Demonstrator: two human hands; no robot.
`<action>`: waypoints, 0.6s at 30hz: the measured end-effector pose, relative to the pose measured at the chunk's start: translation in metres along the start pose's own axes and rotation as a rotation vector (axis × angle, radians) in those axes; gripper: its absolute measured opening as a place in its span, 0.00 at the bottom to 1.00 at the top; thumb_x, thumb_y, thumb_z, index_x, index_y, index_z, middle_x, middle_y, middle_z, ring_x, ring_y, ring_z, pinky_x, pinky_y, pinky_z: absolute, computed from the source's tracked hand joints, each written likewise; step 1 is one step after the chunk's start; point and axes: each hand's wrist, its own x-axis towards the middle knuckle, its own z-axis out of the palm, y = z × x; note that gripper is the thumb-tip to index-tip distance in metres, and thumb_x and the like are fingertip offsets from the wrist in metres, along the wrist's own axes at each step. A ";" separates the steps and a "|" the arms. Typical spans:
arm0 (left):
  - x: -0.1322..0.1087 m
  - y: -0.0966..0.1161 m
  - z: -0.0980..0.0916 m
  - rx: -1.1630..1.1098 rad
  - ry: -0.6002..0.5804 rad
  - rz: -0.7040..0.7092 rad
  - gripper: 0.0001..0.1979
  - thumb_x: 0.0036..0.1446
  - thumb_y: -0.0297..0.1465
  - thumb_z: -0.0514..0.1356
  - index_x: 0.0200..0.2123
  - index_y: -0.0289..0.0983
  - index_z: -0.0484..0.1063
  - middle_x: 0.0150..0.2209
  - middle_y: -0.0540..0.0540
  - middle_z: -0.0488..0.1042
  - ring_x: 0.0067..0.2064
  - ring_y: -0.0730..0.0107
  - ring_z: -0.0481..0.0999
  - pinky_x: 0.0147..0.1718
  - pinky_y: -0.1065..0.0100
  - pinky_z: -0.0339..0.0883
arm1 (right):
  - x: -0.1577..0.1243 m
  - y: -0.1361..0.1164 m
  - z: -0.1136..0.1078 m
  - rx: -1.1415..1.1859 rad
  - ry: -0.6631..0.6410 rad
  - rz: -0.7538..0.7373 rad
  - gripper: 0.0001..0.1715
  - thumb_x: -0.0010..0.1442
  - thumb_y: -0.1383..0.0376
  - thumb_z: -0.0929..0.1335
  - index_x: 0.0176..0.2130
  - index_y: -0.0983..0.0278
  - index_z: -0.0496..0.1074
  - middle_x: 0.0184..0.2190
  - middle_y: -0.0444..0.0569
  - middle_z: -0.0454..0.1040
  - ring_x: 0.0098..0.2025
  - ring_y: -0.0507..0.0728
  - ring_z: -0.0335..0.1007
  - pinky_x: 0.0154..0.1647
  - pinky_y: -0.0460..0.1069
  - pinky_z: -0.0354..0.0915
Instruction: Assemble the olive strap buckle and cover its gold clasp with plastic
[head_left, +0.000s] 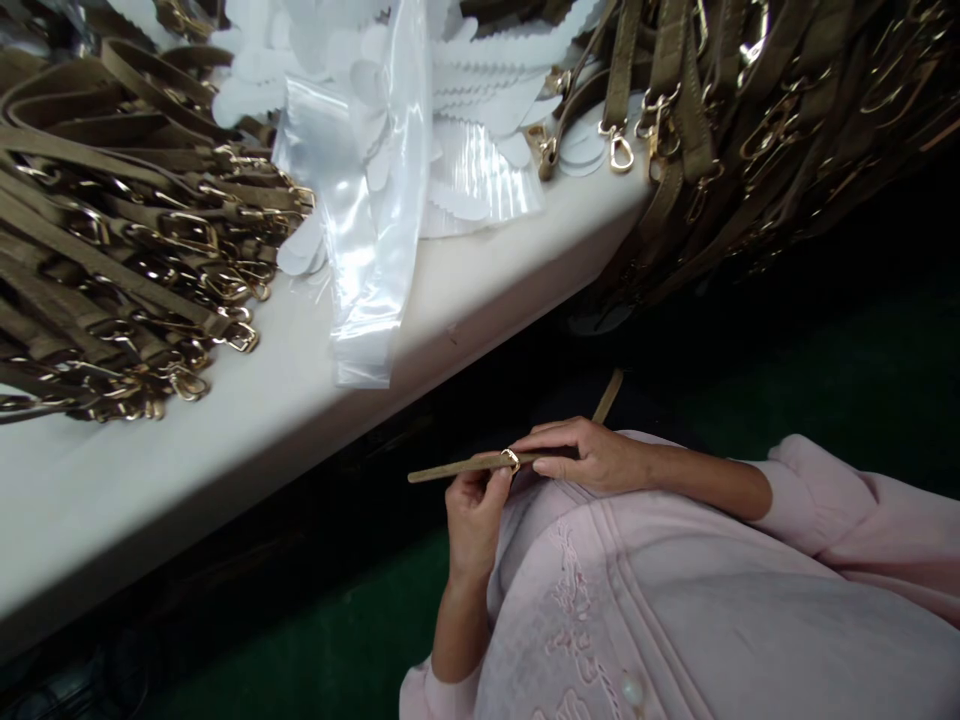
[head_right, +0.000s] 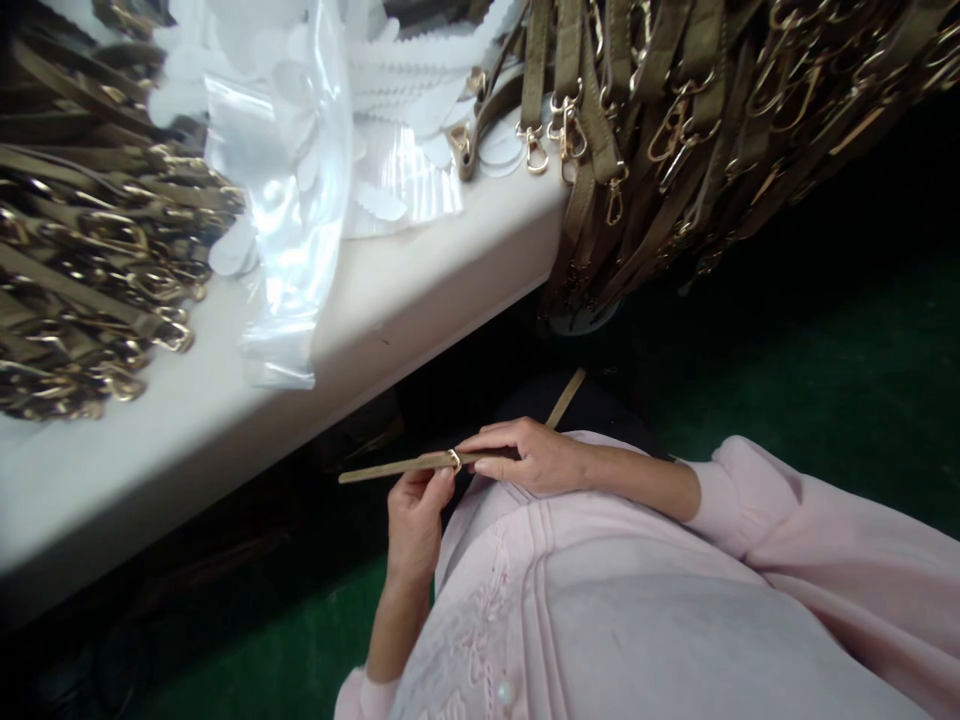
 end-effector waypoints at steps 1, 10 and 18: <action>-0.001 0.000 0.001 0.049 0.012 0.011 0.09 0.55 0.35 0.67 0.36 0.36 0.78 0.34 0.47 0.77 0.35 0.70 0.73 0.36 0.71 0.66 | 0.001 0.001 0.001 0.087 0.005 0.044 0.19 0.65 0.63 0.67 0.54 0.65 0.73 0.45 0.52 0.77 0.45 0.55 0.73 0.46 0.49 0.69; -0.008 -0.007 0.008 0.509 0.104 0.409 0.11 0.60 0.32 0.64 0.47 0.42 0.78 0.47 0.43 0.78 0.48 0.57 0.77 0.51 0.60 0.67 | 0.003 0.011 0.014 0.522 0.103 0.229 0.20 0.61 0.58 0.71 0.49 0.67 0.71 0.36 0.49 0.77 0.33 0.52 0.74 0.34 0.46 0.72; -0.006 -0.010 0.022 0.540 0.122 0.447 0.06 0.53 0.28 0.67 0.36 0.42 0.81 0.32 0.44 0.78 0.34 0.59 0.75 0.39 0.63 0.67 | 0.002 -0.007 0.019 -0.344 0.280 -0.181 0.10 0.64 0.66 0.68 0.45 0.64 0.77 0.47 0.54 0.75 0.49 0.60 0.71 0.53 0.57 0.69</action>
